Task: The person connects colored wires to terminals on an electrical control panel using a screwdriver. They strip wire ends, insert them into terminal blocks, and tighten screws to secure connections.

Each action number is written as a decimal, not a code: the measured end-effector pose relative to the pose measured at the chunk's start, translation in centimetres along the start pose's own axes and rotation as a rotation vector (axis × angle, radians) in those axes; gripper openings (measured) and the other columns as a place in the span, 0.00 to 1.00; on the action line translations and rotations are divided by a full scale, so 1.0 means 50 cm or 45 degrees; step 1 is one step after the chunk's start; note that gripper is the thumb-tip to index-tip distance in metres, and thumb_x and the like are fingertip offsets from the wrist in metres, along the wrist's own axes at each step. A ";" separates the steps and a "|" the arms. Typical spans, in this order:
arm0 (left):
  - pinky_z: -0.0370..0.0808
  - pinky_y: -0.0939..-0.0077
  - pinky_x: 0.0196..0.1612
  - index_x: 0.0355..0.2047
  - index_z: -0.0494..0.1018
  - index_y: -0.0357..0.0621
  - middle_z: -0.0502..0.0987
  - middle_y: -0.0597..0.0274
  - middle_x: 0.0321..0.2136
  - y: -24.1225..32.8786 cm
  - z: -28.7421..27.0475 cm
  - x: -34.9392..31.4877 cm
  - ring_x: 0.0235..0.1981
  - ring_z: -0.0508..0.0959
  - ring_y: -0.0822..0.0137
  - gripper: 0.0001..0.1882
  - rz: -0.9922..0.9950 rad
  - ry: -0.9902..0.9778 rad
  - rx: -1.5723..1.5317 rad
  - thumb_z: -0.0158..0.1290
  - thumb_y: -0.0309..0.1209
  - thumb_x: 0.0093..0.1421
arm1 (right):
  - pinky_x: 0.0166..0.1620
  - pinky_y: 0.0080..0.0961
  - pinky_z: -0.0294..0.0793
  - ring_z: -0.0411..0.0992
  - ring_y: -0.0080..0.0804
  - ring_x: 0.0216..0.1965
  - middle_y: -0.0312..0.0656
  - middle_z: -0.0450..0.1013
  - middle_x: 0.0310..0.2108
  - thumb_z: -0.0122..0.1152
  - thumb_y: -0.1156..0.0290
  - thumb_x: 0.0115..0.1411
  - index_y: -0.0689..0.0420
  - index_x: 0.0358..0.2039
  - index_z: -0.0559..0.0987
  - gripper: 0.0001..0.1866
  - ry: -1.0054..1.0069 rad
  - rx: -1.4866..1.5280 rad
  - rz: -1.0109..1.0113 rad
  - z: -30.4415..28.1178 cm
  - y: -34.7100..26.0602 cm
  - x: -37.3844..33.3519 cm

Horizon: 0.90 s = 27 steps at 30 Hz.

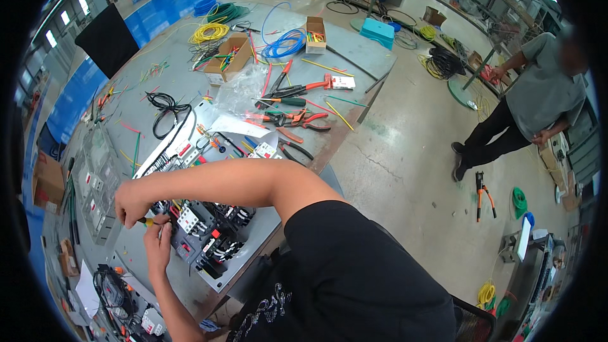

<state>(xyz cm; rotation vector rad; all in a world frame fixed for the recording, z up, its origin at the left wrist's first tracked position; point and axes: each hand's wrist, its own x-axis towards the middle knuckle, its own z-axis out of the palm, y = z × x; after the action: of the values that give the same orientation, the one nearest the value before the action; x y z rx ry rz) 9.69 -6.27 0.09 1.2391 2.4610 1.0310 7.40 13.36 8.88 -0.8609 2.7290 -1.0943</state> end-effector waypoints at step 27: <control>0.79 0.53 0.55 0.56 0.83 0.45 0.85 0.47 0.51 -0.039 -0.012 0.008 0.51 0.84 0.44 0.20 -0.077 -0.161 0.119 0.65 0.39 0.68 | 0.44 0.43 0.81 0.83 0.52 0.39 0.57 0.84 0.38 0.66 0.49 0.65 0.62 0.47 0.87 0.26 0.012 -0.211 0.124 -0.058 -0.057 -0.073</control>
<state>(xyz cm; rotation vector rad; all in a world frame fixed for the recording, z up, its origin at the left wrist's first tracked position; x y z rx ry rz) 7.92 -7.07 -0.72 1.2095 2.4581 0.8052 11.04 15.36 12.42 -0.7336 2.8678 -0.8669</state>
